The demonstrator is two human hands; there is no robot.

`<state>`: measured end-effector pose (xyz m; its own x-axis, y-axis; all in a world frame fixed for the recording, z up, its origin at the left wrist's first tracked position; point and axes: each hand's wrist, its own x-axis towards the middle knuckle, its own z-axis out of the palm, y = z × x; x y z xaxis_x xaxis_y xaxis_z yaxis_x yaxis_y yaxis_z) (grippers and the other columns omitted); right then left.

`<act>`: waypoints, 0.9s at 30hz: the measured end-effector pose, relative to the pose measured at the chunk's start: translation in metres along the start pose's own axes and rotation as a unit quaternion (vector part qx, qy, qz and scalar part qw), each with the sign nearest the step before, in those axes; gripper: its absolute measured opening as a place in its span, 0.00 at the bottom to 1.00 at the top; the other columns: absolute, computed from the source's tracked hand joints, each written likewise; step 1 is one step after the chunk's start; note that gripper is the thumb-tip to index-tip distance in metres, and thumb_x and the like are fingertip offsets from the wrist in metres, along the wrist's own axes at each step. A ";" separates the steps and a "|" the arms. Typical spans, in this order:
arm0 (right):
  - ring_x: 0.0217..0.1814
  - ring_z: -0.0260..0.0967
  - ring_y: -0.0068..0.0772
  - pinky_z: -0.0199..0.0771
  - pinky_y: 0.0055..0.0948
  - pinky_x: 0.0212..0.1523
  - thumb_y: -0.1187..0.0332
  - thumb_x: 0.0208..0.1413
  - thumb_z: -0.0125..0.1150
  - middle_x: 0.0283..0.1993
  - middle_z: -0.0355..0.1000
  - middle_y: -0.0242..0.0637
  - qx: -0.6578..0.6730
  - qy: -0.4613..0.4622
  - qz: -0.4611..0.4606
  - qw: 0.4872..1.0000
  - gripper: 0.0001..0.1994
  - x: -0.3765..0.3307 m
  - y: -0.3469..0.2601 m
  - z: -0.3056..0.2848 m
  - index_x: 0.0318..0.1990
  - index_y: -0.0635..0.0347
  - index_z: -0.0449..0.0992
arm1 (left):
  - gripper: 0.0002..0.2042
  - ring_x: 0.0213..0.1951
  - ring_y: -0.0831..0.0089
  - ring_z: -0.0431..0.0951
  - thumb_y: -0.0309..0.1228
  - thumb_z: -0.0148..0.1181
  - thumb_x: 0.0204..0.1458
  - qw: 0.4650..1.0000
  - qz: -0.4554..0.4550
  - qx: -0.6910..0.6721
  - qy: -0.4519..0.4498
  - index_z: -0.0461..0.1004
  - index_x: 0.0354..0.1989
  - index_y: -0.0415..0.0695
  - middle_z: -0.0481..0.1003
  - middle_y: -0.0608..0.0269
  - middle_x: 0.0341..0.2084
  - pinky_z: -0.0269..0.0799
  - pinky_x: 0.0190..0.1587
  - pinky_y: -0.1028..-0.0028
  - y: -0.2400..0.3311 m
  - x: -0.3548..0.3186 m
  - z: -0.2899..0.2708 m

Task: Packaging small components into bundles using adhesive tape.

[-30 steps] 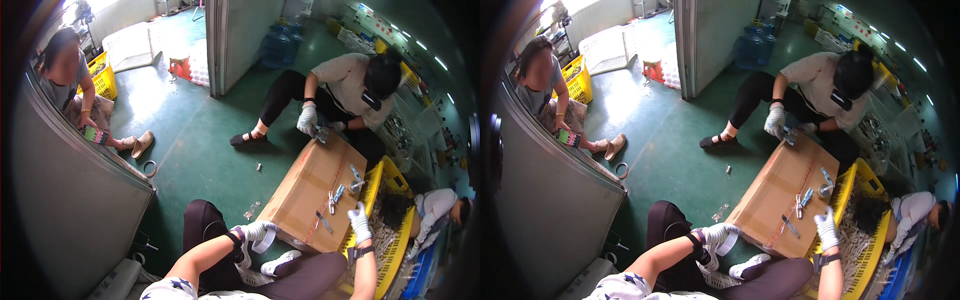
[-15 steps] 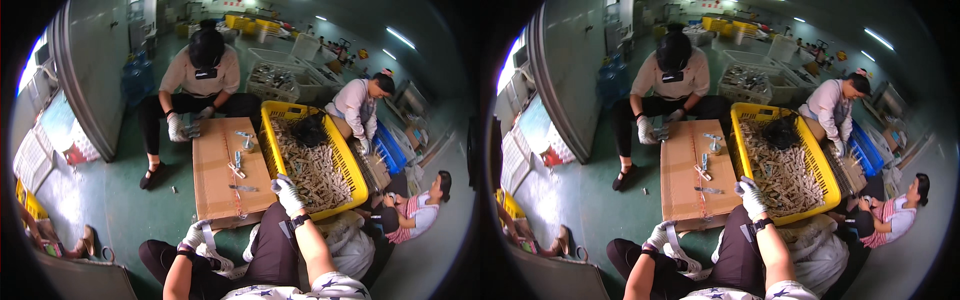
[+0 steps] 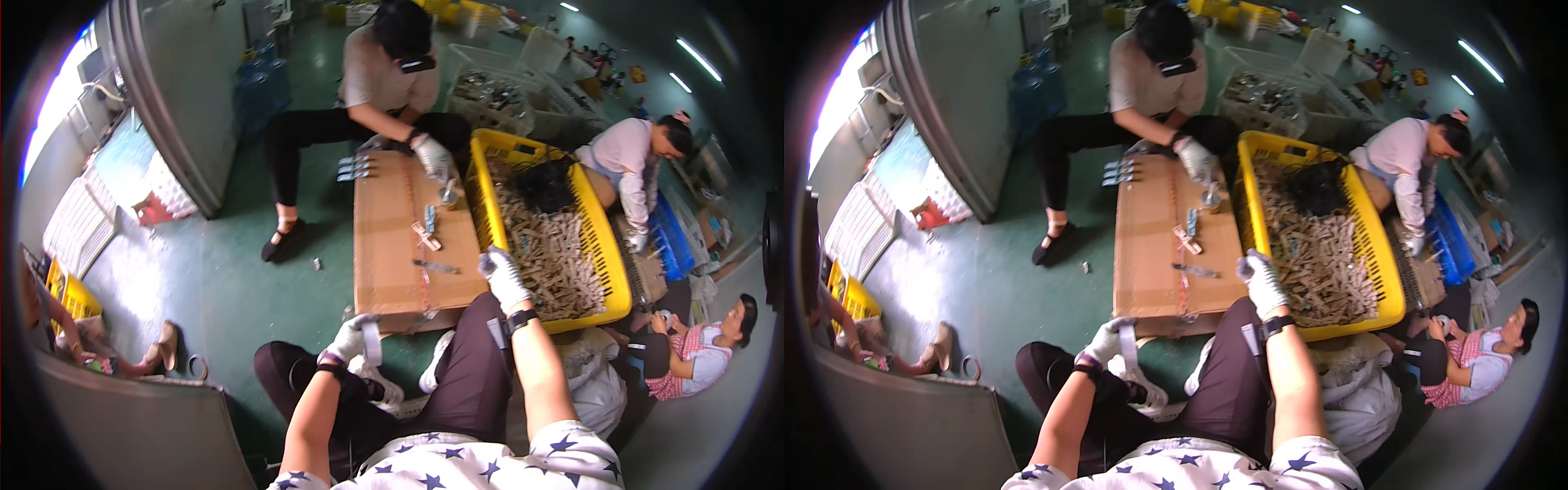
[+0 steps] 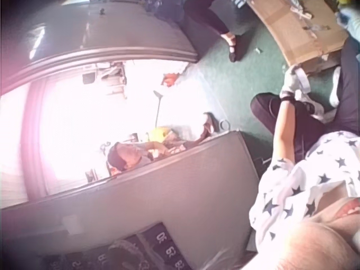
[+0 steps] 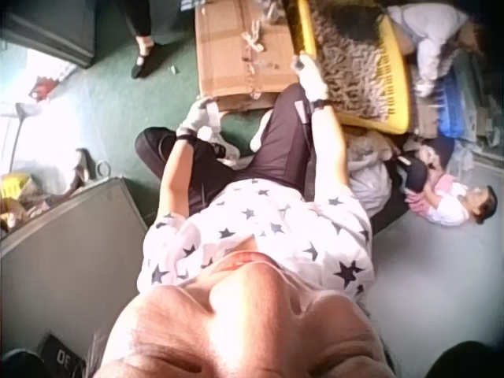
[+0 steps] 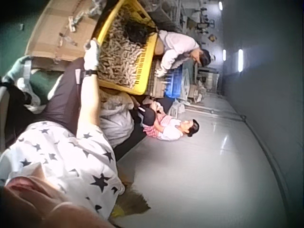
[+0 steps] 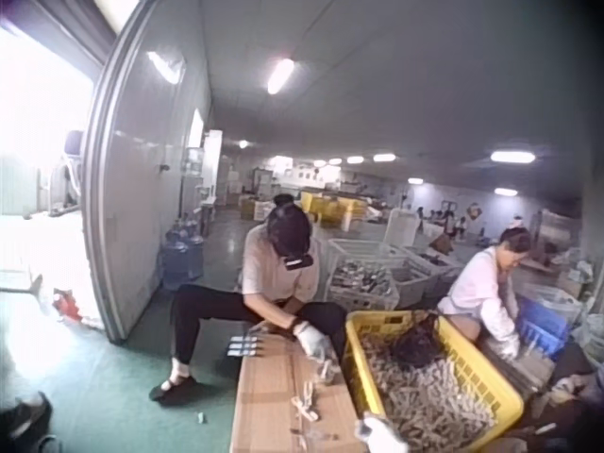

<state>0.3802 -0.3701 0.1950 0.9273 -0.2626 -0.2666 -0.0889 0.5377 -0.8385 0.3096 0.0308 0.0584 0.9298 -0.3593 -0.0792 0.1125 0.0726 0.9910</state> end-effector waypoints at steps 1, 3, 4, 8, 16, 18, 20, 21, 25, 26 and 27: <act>0.31 0.73 0.27 0.78 0.28 0.36 0.69 0.58 0.59 0.33 0.74 0.33 -0.011 -0.007 0.000 1.000 0.09 0.001 0.003 0.004 0.46 0.54 0.72 | 0.22 0.42 0.78 0.73 0.13 0.67 0.42 0.999 -0.015 0.030 0.006 0.76 0.47 0.45 0.76 0.68 0.42 0.72 0.46 0.74 -0.002 -0.003 -0.005; 0.32 0.74 0.27 0.78 0.29 0.37 0.69 0.58 0.59 0.33 0.75 0.34 -0.014 -0.007 -0.001 1.000 0.10 0.003 0.007 0.007 0.47 0.54 0.72 | 0.21 0.42 0.77 0.74 0.08 0.55 0.48 1.000 0.009 0.017 0.023 0.77 0.46 0.47 0.76 0.68 0.40 0.72 0.46 0.76 -0.004 -0.007 -0.001; 0.32 0.74 0.27 0.78 0.30 0.37 0.69 0.58 0.59 0.34 0.75 0.34 -0.021 -0.008 0.003 1.000 0.11 0.004 0.008 0.007 0.48 0.55 0.72 | 0.20 0.40 0.78 0.74 0.09 0.56 0.48 0.998 -0.044 -0.043 0.019 0.76 0.47 0.45 0.76 0.69 0.40 0.72 0.44 0.77 -0.002 -0.008 -0.002; 0.32 0.74 0.27 0.77 0.30 0.38 0.69 0.58 0.58 0.35 0.76 0.35 -0.032 0.000 0.002 0.999 0.12 -0.001 0.006 0.008 0.49 0.55 0.72 | 0.17 0.39 0.78 0.74 0.11 0.56 0.50 0.989 -0.092 -0.113 0.028 0.76 0.45 0.44 0.75 0.70 0.39 0.72 0.43 0.77 0.006 -0.009 0.003; 0.32 0.74 0.27 0.77 0.30 0.39 0.71 0.58 0.57 0.35 0.76 0.35 -0.027 -0.003 -0.012 1.000 0.11 -0.011 0.004 0.014 0.49 0.55 0.72 | 0.14 0.38 0.79 0.74 0.16 0.60 0.49 0.983 -0.102 -0.148 0.027 0.77 0.44 0.45 0.76 0.70 0.38 0.72 0.42 0.76 -0.004 -0.007 -0.006; 0.32 0.74 0.27 0.77 0.30 0.38 0.71 0.58 0.57 0.35 0.76 0.35 -0.021 -0.007 -0.016 1.000 0.11 -0.012 0.003 0.012 0.49 0.55 0.73 | 0.14 0.38 0.78 0.74 0.17 0.64 0.46 0.983 -0.131 -0.124 0.035 0.77 0.43 0.43 0.76 0.68 0.38 0.74 0.42 0.73 -0.005 -0.009 -0.005; 0.32 0.74 0.27 0.78 0.29 0.38 0.71 0.58 0.57 0.35 0.76 0.36 -0.023 -0.012 -0.014 1.000 0.11 -0.013 0.003 0.013 0.49 0.56 0.73 | 0.13 0.37 0.78 0.74 0.18 0.63 0.48 0.982 -0.116 -0.143 0.037 0.77 0.42 0.42 0.76 0.67 0.37 0.74 0.41 0.73 -0.005 -0.008 -0.008; 0.32 0.74 0.27 0.78 0.29 0.38 0.71 0.58 0.57 0.35 0.76 0.36 -0.020 -0.011 -0.014 1.000 0.11 -0.014 0.003 0.012 0.49 0.56 0.73 | 0.11 0.36 0.77 0.75 0.19 0.62 0.49 0.980 -0.103 -0.168 0.035 0.77 0.42 0.42 0.76 0.67 0.37 0.75 0.40 0.72 -0.003 -0.008 -0.006; 0.32 0.74 0.27 0.78 0.29 0.38 0.71 0.59 0.56 0.36 0.76 0.36 -0.009 -0.019 -0.018 1.000 0.12 -0.013 0.002 0.010 0.50 0.56 0.73 | 0.09 0.32 0.73 0.75 0.24 0.62 0.50 0.966 -0.144 -0.201 0.080 0.77 0.40 0.39 0.76 0.64 0.32 0.75 0.36 0.72 0.009 -0.009 0.002; 0.32 0.74 0.27 0.78 0.29 0.39 0.71 0.59 0.56 0.36 0.76 0.36 -0.006 -0.025 -0.021 0.999 0.12 -0.013 0.003 0.009 0.50 0.56 0.73 | 0.09 0.32 0.73 0.75 0.24 0.62 0.50 0.966 -0.147 -0.200 0.080 0.77 0.40 0.39 0.76 0.64 0.32 0.75 0.36 0.72 0.013 -0.009 0.003; 0.32 0.74 0.27 0.78 0.29 0.39 0.71 0.59 0.56 0.36 0.76 0.36 -0.004 -0.024 -0.020 1.000 0.12 -0.012 0.003 0.008 0.50 0.56 0.73 | 0.09 0.31 0.72 0.75 0.25 0.62 0.50 0.949 -0.179 -0.241 0.093 0.77 0.39 0.38 0.76 0.64 0.31 0.74 0.35 0.72 0.017 -0.007 0.004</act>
<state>0.3721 -0.3589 0.1999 0.9462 -0.2451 -0.2112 -0.0552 0.5208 -0.8519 0.3036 0.0305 0.0766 0.8426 -0.2735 -0.4640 0.5385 0.4101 0.7361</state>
